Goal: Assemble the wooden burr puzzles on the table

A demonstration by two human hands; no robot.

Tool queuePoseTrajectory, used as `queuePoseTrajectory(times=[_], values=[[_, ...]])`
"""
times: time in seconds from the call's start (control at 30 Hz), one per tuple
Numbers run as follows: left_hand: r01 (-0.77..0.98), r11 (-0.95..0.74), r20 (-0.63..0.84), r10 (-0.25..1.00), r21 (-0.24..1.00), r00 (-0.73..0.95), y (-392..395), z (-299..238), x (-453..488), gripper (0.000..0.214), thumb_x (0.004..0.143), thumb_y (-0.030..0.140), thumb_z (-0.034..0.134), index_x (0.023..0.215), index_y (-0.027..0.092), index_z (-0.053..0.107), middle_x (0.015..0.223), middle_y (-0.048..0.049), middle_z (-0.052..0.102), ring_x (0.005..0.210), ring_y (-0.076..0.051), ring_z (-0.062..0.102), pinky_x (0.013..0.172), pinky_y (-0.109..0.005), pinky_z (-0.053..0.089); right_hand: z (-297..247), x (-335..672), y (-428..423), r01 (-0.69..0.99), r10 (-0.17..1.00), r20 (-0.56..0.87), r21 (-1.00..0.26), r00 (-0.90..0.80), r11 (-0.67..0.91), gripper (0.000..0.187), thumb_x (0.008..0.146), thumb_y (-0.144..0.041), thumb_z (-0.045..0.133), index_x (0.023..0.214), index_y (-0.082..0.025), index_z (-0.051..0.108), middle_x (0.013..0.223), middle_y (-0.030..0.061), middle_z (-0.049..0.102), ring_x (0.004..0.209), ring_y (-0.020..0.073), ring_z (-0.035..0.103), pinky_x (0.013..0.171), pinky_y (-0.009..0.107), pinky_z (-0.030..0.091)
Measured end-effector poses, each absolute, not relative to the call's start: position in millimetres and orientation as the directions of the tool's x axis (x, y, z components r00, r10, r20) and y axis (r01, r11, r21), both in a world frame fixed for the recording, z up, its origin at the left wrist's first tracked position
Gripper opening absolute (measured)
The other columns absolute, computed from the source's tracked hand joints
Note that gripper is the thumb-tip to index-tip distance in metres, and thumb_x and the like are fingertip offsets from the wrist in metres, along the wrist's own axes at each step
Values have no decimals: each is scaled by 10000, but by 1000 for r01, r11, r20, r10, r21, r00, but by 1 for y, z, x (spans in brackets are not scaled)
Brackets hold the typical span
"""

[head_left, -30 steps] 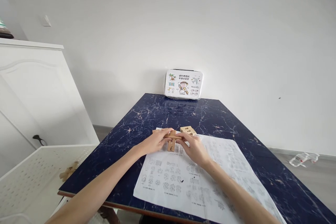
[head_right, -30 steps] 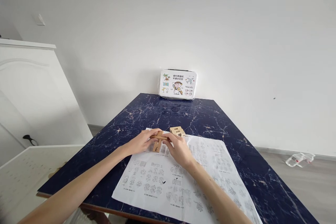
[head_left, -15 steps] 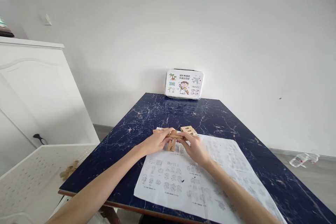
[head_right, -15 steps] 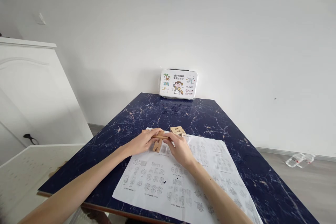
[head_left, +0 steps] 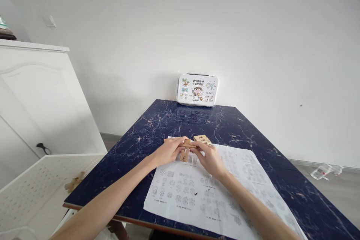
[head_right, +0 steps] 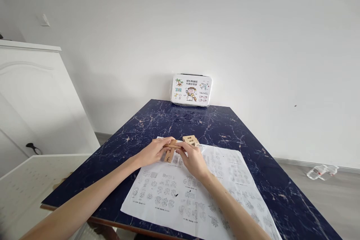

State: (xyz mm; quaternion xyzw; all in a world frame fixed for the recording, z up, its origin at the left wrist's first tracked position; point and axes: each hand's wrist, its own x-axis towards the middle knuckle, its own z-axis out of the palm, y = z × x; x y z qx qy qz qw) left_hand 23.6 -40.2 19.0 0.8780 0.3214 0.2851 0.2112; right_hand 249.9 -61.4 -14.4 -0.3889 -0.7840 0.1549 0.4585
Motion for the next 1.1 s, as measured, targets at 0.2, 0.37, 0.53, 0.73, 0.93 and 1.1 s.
queuePoseTrajectory(times=[0.2,0.37,0.53,0.73,0.93,1.1], values=[[390,-675,369,697,626,615,-42,24,23,344,1007,291,460,1313,255,614,1074,-104,713,838,-209,656,715,-271,462,-16,249,-60,466,755,589,-603,-287,647,223,1001,-304,560,1171,-266,699,981,53,785,859,241,751,775,346,563],[375,-659,315,685,653,657,-44,31,21,322,1014,265,453,1290,266,620,1110,-94,708,979,-228,678,846,-314,485,-17,250,-59,443,745,581,-602,-328,665,243,1011,-307,551,1209,-277,688,1012,49,781,886,239,749,809,357,566],[422,-635,277,712,647,645,-42,25,18,402,1022,301,463,1415,287,549,1235,-116,686,1078,-260,681,845,-325,504,-17,251,-59,450,748,580,-601,-323,660,244,1013,-315,547,1209,-276,687,1085,64,774,899,238,746,804,360,570],[524,-607,238,759,598,607,-35,15,16,502,1052,382,444,1548,326,397,1382,-118,624,1148,-276,660,914,-388,513,-19,250,-55,400,788,566,-682,-241,612,236,1001,-383,562,1153,-252,685,993,69,783,895,257,762,836,396,588],[553,-687,389,725,471,568,-28,14,11,743,978,376,581,1608,306,193,1325,-111,608,1192,-278,597,1011,-453,474,-13,252,-53,261,846,521,-806,-113,531,341,983,-513,569,1108,-214,676,1050,113,766,897,258,766,839,396,611],[712,-631,456,754,307,472,-22,13,4,693,875,376,661,1490,200,391,1257,-148,579,1152,-330,553,988,-486,450,-13,257,-48,211,883,469,-860,-33,465,431,954,-584,585,1114,-190,656,1018,126,772,889,267,765,829,412,611]])
